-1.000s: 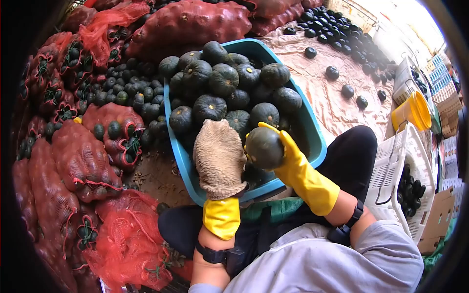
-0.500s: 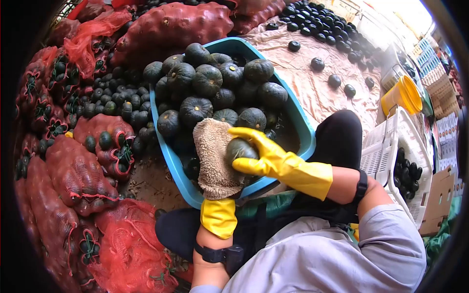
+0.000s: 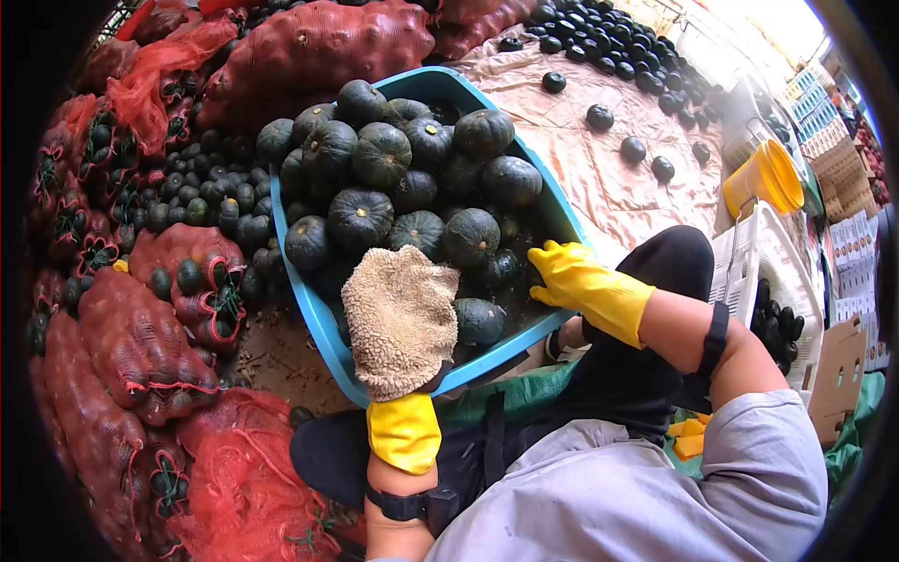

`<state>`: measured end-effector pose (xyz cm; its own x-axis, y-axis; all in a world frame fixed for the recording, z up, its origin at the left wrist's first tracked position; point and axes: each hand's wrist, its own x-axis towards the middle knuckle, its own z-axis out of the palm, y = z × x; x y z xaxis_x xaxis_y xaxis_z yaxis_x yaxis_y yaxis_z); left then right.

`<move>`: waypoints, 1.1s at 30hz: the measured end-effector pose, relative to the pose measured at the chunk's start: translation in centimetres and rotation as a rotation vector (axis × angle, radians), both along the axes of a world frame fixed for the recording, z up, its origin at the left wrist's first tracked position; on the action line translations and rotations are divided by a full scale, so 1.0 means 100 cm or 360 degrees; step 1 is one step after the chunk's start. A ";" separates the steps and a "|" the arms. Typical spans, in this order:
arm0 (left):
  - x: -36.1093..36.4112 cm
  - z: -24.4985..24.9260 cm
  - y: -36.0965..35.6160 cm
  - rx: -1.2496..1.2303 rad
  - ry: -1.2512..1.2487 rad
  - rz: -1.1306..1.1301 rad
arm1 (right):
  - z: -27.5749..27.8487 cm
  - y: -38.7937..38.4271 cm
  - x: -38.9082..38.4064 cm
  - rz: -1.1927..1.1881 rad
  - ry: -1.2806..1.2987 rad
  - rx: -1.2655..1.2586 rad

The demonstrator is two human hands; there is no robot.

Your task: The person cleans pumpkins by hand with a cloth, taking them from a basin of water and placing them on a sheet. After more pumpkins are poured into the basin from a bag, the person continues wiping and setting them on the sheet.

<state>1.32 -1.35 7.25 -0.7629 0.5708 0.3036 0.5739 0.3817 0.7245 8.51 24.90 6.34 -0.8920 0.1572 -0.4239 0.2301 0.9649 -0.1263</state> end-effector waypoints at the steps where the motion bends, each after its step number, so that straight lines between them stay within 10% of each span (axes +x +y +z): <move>1: -0.001 0.000 0.001 0.0008 -0.0004 -0.0002 | -0.001 -0.002 -0.011 -0.0017 -0.0076 -0.0032; 10: -0.012 0.004 0.014 0.0216 -0.0095 -0.0048 | -0.032 0.021 -0.045 -0.0286 -0.0169 -0.0522; 13: -0.006 0.004 0.012 -0.0023 0.0116 0.0038 | -0.023 0.030 -0.018 -0.0745 0.0331 -0.1673; 15: -0.008 0.004 0.011 -0.0073 0.0150 0.0067 | -0.034 0.048 -0.006 0.0038 0.0608 -0.1325; 22: -0.006 0.004 0.009 -0.0177 0.0221 0.0082 | 0.035 0.006 -0.016 0.0242 -0.0270 0.0085; 26: -0.003 0.005 0.008 -0.0222 0.0253 0.0097 | -0.059 -0.034 -0.016 -0.0026 -0.0025 0.0595; 33: 0.004 0.004 0.006 -0.0446 0.0438 0.0195 | 0.013 0.022 -0.021 -0.0377 -0.0015 -0.0711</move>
